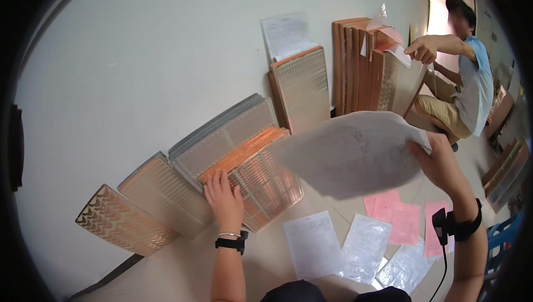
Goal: Organize and stack metal mesh panels on the floor according to accompanying paperwork.
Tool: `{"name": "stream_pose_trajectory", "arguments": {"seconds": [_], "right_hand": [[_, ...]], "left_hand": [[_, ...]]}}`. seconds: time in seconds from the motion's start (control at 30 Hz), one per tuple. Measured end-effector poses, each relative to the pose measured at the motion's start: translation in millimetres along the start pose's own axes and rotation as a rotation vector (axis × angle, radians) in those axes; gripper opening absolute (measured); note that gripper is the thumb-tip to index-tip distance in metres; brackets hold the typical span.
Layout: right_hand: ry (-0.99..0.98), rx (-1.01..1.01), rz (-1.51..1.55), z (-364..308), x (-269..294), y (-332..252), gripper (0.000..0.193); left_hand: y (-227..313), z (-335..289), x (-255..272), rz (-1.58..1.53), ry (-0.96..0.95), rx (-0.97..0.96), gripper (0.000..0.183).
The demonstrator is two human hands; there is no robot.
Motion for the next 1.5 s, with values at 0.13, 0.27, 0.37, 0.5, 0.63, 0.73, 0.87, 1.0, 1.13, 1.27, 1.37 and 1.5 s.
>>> {"name": "stream_pose_trajectory", "arguments": {"seconds": [0.13,0.27,0.37,0.5,0.63,0.73,0.87,1.0,1.13,1.27,1.37,1.5], "right_hand": [[-0.081,0.164,-0.090,13.5,-20.3,-23.3,0.024],[-0.062,0.347,0.085,24.4,-48.8,-55.7,0.033],[-0.036,0.385,0.241,36.9,-62.5,-82.9,0.033],[0.104,0.511,0.148,44.3,-74.5,-98.9,0.030],[0.109,0.360,0.204,52.6,-79.1,-87.1,0.015],[0.014,0.442,0.275,78.8,-107.8,-87.0,0.015],[-0.108,0.478,0.286,89.6,-151.5,-105.7,0.020],[-0.139,0.544,0.209,96.2,-162.0,-129.0,0.030],[-0.290,0.648,0.212,94.5,-186.2,-145.3,0.031],[-0.341,0.841,-0.044,89.1,-199.7,-162.0,0.030],[-0.383,0.882,-0.124,91.5,-211.3,-161.4,0.031],[-0.454,0.905,-0.314,77.8,-243.8,-153.5,0.037]], "left_hand": [[15.0,-0.9,-7.2,-0.044,-0.176,-0.050,0.055],[4.8,-20.6,7.2,0.043,-0.114,-0.017,0.056],[-0.1,-22.6,14.4,0.077,-0.088,-0.032,0.057],[-2.3,-24.8,-10.1,-0.034,-0.174,0.014,0.052],[25.5,-49.3,-6.3,0.084,-0.139,-0.065,0.049],[23.3,-57.6,13.2,-0.096,-0.079,-0.086,0.051],[21.4,-75.2,3.7,-0.065,-0.095,-0.101,0.054],[34.8,-87.9,9.3,-0.061,-0.084,-0.127,0.051],[33.1,-98.6,14.7,0.061,0.058,-0.142,0.052],[34.8,-97.0,18.1,0.067,0.058,-0.160,0.053],[32.5,-89.1,18.4,0.082,0.059,-0.167,0.052],[17.6,-58.3,8.3,-0.037,-0.034,-0.168,0.051]]}}
Point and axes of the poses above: each hand's wrist, its own z-axis towards the middle knuckle, its own x-axis out of the back of the hand, y = z × x, the point moved 10 cm from there along z, towards the middle knuckle, and after that the axes turned 15 degrees about z, right-handed, at the moved point
